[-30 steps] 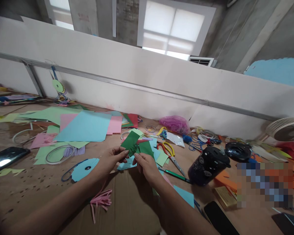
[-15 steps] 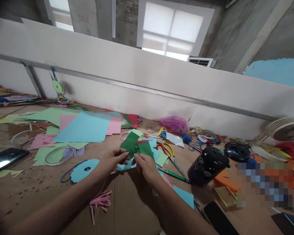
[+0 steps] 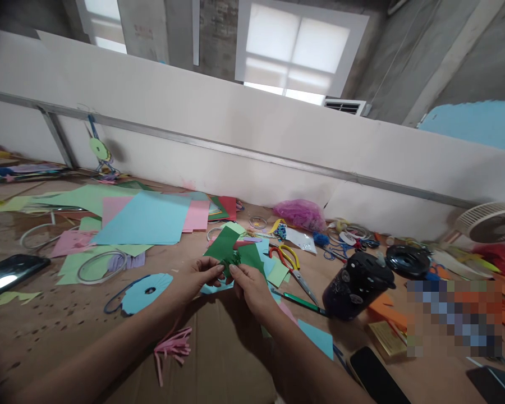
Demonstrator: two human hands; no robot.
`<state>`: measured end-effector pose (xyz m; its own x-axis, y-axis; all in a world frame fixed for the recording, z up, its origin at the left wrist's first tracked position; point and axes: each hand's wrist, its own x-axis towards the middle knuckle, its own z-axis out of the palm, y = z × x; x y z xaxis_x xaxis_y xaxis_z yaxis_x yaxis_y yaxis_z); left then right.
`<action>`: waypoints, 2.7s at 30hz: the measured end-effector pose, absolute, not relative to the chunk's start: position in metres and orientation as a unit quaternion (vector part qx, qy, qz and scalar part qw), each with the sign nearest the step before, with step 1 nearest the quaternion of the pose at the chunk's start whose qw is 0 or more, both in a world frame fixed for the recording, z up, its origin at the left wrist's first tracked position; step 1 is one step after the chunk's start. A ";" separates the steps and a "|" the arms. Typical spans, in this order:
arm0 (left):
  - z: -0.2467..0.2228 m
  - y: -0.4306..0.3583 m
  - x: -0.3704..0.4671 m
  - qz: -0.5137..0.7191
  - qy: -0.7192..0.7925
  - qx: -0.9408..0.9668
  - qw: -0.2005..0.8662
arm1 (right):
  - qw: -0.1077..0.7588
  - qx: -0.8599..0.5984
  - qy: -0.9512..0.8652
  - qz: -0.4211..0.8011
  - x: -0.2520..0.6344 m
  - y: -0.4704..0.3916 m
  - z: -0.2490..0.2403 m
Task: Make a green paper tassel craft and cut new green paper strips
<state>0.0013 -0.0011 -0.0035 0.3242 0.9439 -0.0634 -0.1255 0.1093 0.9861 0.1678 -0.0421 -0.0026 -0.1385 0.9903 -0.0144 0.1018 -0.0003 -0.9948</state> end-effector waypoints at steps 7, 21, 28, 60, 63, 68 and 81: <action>-0.005 -0.001 0.001 0.416 0.381 0.535 0.629 | 0.446 -0.489 -0.559 0.499 0.168 -0.041 -0.005; 0.017 0.044 -0.046 0.426 0.556 0.622 0.351 | 0.302 -0.667 -0.667 0.140 0.224 -0.022 0.011; 0.025 0.052 -0.065 0.339 0.625 0.659 0.245 | 0.205 -0.654 -0.724 -0.078 0.229 -0.024 0.009; 0.019 0.017 -0.013 0.464 0.325 0.566 0.599 | 0.473 -0.487 -0.621 0.391 0.164 -0.005 0.029; 0.019 0.013 -0.010 0.482 0.327 0.524 0.621 | 0.474 -0.483 -0.575 0.460 0.156 -0.009 0.024; 0.014 0.009 -0.005 0.494 0.315 0.479 0.654 | 0.469 -0.485 -0.555 0.487 0.149 -0.011 0.019; 0.004 0.010 -0.002 0.494 0.290 0.431 0.697 | 0.518 -0.471 -0.539 0.468 0.148 -0.013 0.017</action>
